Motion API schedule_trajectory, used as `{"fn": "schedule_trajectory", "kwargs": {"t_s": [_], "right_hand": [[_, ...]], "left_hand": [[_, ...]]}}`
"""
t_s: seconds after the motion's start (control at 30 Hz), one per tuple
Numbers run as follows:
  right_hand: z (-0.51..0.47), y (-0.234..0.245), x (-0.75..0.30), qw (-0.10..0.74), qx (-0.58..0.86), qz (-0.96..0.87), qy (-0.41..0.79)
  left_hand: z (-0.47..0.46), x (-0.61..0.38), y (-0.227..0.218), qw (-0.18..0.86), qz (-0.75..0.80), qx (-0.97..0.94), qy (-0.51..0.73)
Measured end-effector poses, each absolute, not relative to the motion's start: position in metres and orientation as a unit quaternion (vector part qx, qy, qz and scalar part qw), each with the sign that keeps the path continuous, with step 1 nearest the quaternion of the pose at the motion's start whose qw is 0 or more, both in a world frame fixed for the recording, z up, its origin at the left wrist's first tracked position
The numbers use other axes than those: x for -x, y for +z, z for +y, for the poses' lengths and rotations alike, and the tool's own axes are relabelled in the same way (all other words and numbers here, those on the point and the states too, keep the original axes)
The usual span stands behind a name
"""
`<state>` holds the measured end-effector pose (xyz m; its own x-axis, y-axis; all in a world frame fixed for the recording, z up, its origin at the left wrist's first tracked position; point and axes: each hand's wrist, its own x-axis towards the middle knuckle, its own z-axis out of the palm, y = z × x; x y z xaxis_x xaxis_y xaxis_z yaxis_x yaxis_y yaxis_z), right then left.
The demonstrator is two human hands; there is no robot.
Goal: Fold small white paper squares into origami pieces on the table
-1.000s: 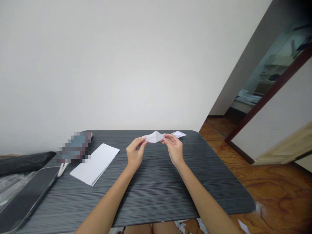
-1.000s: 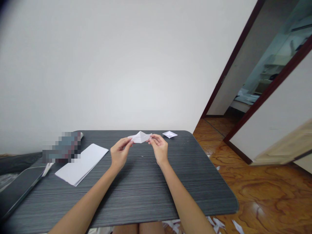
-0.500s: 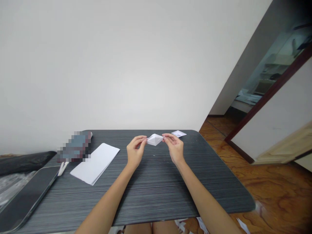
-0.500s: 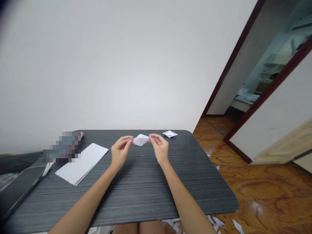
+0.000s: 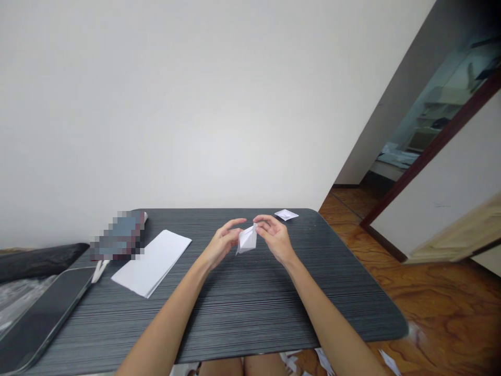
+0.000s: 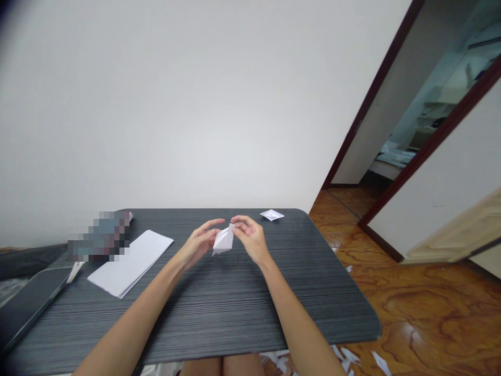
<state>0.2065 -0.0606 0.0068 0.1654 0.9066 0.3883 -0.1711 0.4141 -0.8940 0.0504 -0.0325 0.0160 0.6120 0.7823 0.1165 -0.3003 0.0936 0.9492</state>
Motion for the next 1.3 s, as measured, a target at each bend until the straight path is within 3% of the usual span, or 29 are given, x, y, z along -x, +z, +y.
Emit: {"fn": "schedule_trajectory", "kwargs": {"t_s": [0.23, 0.37, 0.57, 0.7, 1.07, 1.2, 1.3], "right_hand": [[-0.062, 0.003, -0.202, 0.647, 0.355, -0.483, 0.472], [-0.058, -0.003, -0.201, 0.662, 0.377, -0.466, 0.451], [-0.055, -0.006, -0.199, 0.703, 0.411, -0.391, 0.429], [-0.058, -0.004, -0.199, 0.680, 0.418, -0.399, 0.451], [-0.064, 0.001, -0.200, 0.607, 0.448, -0.505, 0.418], [-0.066, 0.003, -0.199, 0.588, 0.446, -0.538, 0.407], [-0.064, 0.003, -0.200, 0.622, 0.445, -0.530, 0.366]], "left_hand": [[-0.030, -0.062, -0.003, 0.680, 0.219, -0.563, 0.416], [-0.030, -0.067, -0.009, 0.603, 0.280, -0.574, 0.478], [-0.038, -0.071, -0.007, 0.522, 0.291, -0.679, 0.427], [-0.040, -0.072, -0.009, 0.454, 0.286, -0.734, 0.415], [-0.035, -0.065, -0.013, 0.469, 0.281, -0.742, 0.388], [-0.036, -0.062, -0.006, 0.539, 0.260, -0.713, 0.366], [-0.035, -0.063, -0.002, 0.608, 0.247, -0.650, 0.383]]}}
